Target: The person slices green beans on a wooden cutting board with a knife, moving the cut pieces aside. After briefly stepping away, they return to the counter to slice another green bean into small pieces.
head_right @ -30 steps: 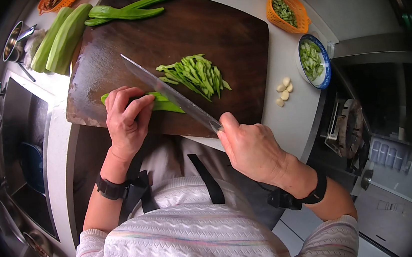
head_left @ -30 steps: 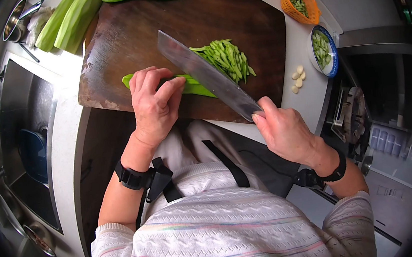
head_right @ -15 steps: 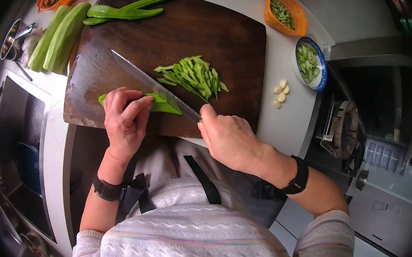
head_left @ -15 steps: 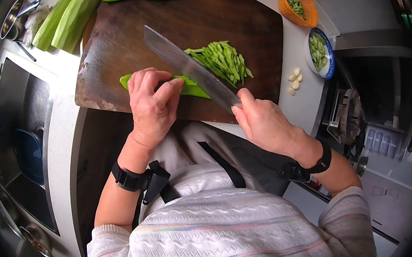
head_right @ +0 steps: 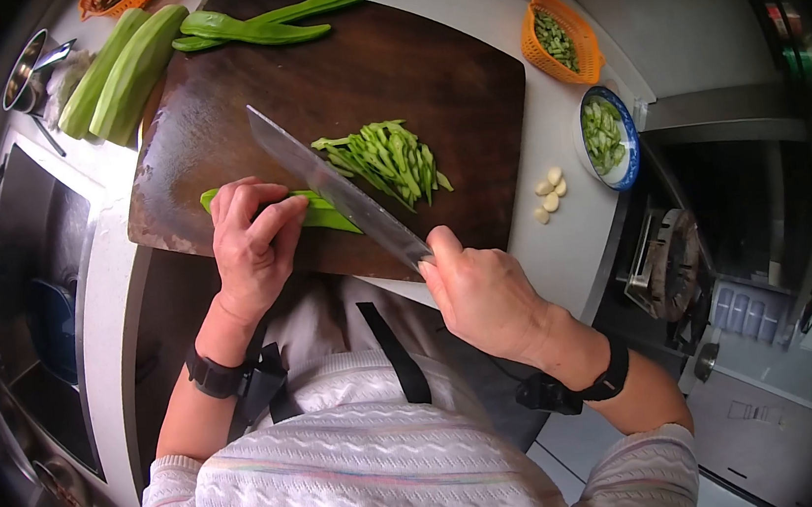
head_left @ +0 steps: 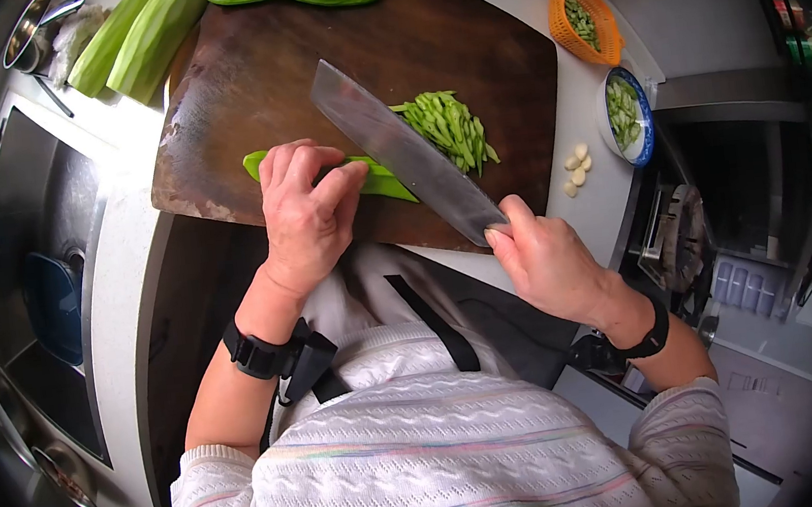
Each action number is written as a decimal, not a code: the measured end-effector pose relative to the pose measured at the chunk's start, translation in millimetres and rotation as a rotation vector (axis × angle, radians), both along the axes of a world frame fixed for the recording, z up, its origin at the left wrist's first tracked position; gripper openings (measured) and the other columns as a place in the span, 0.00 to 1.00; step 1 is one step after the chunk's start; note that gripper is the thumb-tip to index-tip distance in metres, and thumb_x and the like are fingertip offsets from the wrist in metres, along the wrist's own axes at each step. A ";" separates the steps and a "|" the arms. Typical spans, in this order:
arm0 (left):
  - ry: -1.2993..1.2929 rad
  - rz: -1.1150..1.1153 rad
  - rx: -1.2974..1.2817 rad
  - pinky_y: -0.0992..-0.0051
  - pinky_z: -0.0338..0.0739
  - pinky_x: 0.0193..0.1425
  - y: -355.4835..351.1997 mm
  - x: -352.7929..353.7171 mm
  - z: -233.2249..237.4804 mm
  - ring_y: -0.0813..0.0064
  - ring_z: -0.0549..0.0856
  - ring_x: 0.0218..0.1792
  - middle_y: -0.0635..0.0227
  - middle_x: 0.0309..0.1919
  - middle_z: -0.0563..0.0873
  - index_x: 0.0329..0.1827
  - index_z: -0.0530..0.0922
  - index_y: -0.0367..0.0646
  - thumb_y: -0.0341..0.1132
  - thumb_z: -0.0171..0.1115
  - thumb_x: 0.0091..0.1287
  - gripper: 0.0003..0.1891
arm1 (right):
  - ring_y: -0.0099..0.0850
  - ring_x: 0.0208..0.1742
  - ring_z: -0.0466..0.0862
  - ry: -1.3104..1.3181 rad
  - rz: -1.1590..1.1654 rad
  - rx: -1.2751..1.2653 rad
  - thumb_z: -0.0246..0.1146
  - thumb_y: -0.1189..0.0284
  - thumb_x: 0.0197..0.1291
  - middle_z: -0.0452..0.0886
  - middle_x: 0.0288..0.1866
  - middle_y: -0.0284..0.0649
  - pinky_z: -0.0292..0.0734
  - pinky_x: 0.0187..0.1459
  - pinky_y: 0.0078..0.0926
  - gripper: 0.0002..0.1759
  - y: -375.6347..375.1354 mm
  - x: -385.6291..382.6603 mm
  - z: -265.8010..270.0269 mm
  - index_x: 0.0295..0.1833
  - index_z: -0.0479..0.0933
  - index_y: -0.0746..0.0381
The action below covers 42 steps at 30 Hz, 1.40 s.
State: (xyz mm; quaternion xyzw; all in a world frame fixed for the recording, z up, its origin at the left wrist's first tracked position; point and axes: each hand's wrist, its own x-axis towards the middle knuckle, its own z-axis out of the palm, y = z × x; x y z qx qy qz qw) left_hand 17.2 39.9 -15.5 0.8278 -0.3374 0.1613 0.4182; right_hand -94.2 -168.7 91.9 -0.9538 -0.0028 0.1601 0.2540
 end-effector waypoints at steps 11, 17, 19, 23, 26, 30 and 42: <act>0.009 0.000 -0.013 0.66 0.71 0.49 0.5 0.2 -1.0 0.62 0.79 0.43 0.67 0.35 0.80 0.36 0.83 0.45 0.23 0.69 0.48 0.12 | 0.50 0.21 0.79 0.008 0.020 -0.044 0.55 0.74 0.66 0.73 0.15 0.48 0.72 0.23 0.44 0.08 2.8 1.8 6.4 0.39 0.63 0.66; 0.011 -0.002 -0.006 0.65 0.71 0.49 -1.2 -0.5 0.2 0.62 0.79 0.43 0.67 0.35 0.80 0.36 0.83 0.46 0.23 0.69 0.48 0.12 | 0.51 0.21 0.79 0.001 0.018 -0.038 0.55 0.73 0.66 0.74 0.16 0.49 0.73 0.24 0.47 0.09 11.1 10.5 -13.3 0.40 0.63 0.66; 0.002 -0.001 -0.006 0.65 0.71 0.49 0.5 0.5 -1.0 0.62 0.79 0.43 0.67 0.35 0.80 0.36 0.83 0.46 0.24 0.69 0.49 0.11 | 0.51 0.22 0.79 -0.030 0.004 -0.032 0.55 0.73 0.66 0.75 0.17 0.49 0.73 0.25 0.47 0.09 11.5 10.8 -20.7 0.39 0.63 0.66; -0.007 0.000 -0.004 0.65 0.71 0.49 1.1 0.2 -1.9 0.62 0.79 0.44 0.67 0.35 0.80 0.36 0.83 0.46 0.24 0.68 0.49 0.11 | 0.51 0.22 0.79 -0.037 -0.008 0.023 0.55 0.73 0.66 0.75 0.17 0.49 0.73 0.25 0.46 0.09 3.7 7.1 -21.7 0.39 0.63 0.66; -0.007 -0.003 -0.003 0.65 0.71 0.49 -0.1 0.3 -0.4 0.62 0.79 0.44 0.67 0.35 0.80 0.36 0.83 0.46 0.24 0.68 0.49 0.11 | 0.50 0.21 0.79 -0.018 -0.008 -0.022 0.55 0.73 0.67 0.75 0.17 0.49 0.73 0.25 0.45 0.09 0.5 2.7 -11.3 0.40 0.63 0.66; -0.002 -0.002 -0.001 0.66 0.71 0.49 1.3 0.3 -1.0 0.62 0.79 0.43 0.67 0.35 0.80 0.36 0.83 0.46 0.24 0.68 0.48 0.12 | 0.50 0.21 0.79 0.004 -0.006 -0.004 0.54 0.73 0.67 0.74 0.17 0.49 0.72 0.24 0.45 0.09 3.1 1.3 -1.6 0.40 0.63 0.66; -0.005 -0.002 -0.003 0.65 0.71 0.49 0.2 1.1 -1.4 0.62 0.79 0.43 0.67 0.35 0.80 0.36 0.83 0.46 0.23 0.69 0.48 0.12 | 0.53 0.24 0.79 0.020 0.008 -0.013 0.55 0.73 0.66 0.76 0.20 0.52 0.73 0.26 0.46 0.10 11.2 15.1 -16.7 0.41 0.63 0.68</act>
